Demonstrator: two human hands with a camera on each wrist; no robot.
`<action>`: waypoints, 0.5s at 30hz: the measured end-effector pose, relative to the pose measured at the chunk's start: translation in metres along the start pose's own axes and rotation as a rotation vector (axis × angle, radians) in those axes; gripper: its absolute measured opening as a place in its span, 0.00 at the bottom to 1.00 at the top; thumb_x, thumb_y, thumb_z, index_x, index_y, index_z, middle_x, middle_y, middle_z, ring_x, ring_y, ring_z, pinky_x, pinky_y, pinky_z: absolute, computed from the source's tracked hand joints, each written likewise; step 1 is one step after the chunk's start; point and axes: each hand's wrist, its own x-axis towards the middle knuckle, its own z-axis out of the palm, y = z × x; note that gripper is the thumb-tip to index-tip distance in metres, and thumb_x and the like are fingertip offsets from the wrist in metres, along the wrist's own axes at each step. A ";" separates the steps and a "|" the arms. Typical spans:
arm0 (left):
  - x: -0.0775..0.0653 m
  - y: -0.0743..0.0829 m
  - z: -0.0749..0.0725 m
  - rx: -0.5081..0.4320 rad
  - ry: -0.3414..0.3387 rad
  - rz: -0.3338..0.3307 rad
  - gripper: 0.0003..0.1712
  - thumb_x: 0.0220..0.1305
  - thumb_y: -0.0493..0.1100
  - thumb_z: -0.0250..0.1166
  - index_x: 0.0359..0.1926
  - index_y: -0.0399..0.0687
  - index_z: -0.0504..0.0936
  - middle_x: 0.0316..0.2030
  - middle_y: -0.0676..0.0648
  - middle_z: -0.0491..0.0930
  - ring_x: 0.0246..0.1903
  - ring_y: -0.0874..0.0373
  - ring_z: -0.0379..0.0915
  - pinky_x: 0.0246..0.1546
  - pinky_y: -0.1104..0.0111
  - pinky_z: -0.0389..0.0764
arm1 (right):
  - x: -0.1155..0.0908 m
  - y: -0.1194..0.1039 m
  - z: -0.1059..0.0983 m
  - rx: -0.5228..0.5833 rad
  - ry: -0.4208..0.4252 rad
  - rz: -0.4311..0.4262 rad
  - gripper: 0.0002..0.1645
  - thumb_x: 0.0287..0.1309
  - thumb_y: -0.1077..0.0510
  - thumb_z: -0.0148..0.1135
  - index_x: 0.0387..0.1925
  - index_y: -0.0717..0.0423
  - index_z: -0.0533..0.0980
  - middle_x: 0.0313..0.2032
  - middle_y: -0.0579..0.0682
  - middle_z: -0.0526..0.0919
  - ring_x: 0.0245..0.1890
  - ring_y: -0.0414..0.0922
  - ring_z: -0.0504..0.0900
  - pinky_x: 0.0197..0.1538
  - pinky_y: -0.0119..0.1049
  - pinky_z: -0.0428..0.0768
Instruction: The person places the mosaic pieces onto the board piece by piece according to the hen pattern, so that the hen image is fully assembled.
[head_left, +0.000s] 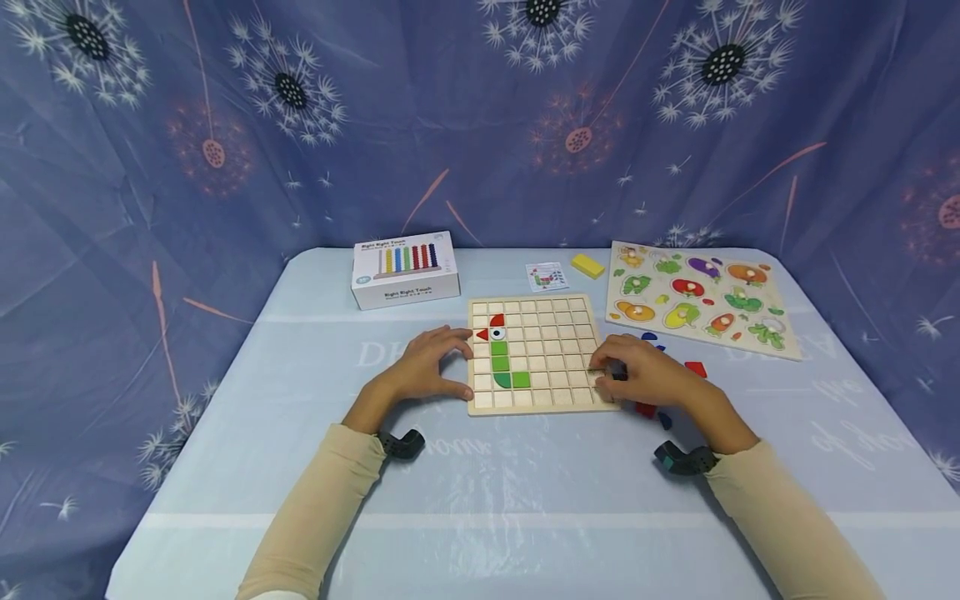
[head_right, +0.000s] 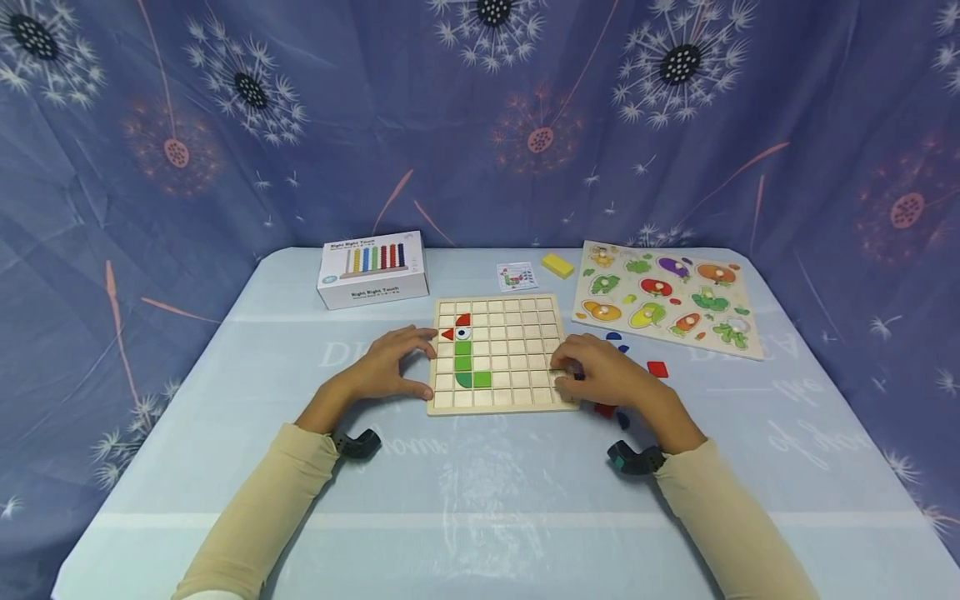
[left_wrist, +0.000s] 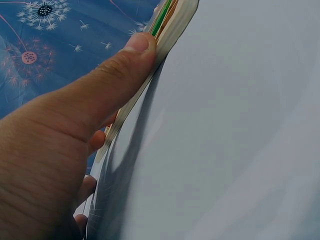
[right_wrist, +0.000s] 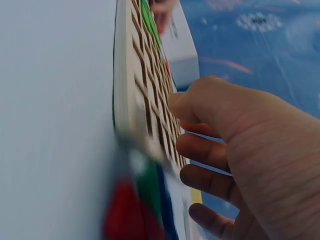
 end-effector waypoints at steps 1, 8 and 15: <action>0.000 0.000 0.000 0.001 -0.002 -0.001 0.34 0.45 0.64 0.81 0.51 0.62 0.78 0.74 0.52 0.63 0.76 0.41 0.45 0.72 0.42 0.44 | -0.008 0.003 -0.004 -0.014 0.009 0.008 0.13 0.57 0.61 0.74 0.44 0.51 0.82 0.41 0.40 0.81 0.44 0.44 0.76 0.50 0.47 0.78; -0.001 0.000 -0.001 -0.005 -0.002 0.001 0.34 0.46 0.63 0.81 0.51 0.61 0.78 0.74 0.50 0.63 0.76 0.41 0.45 0.72 0.42 0.44 | -0.053 0.021 -0.018 -0.091 0.092 0.077 0.15 0.51 0.65 0.76 0.41 0.49 0.83 0.38 0.38 0.82 0.42 0.39 0.75 0.47 0.41 0.79; 0.000 0.000 0.000 0.004 -0.001 0.011 0.34 0.47 0.63 0.81 0.52 0.60 0.78 0.74 0.50 0.63 0.76 0.41 0.45 0.72 0.43 0.44 | -0.061 0.023 -0.003 -0.137 0.167 0.063 0.14 0.48 0.53 0.82 0.35 0.44 0.82 0.34 0.35 0.77 0.37 0.40 0.71 0.38 0.38 0.72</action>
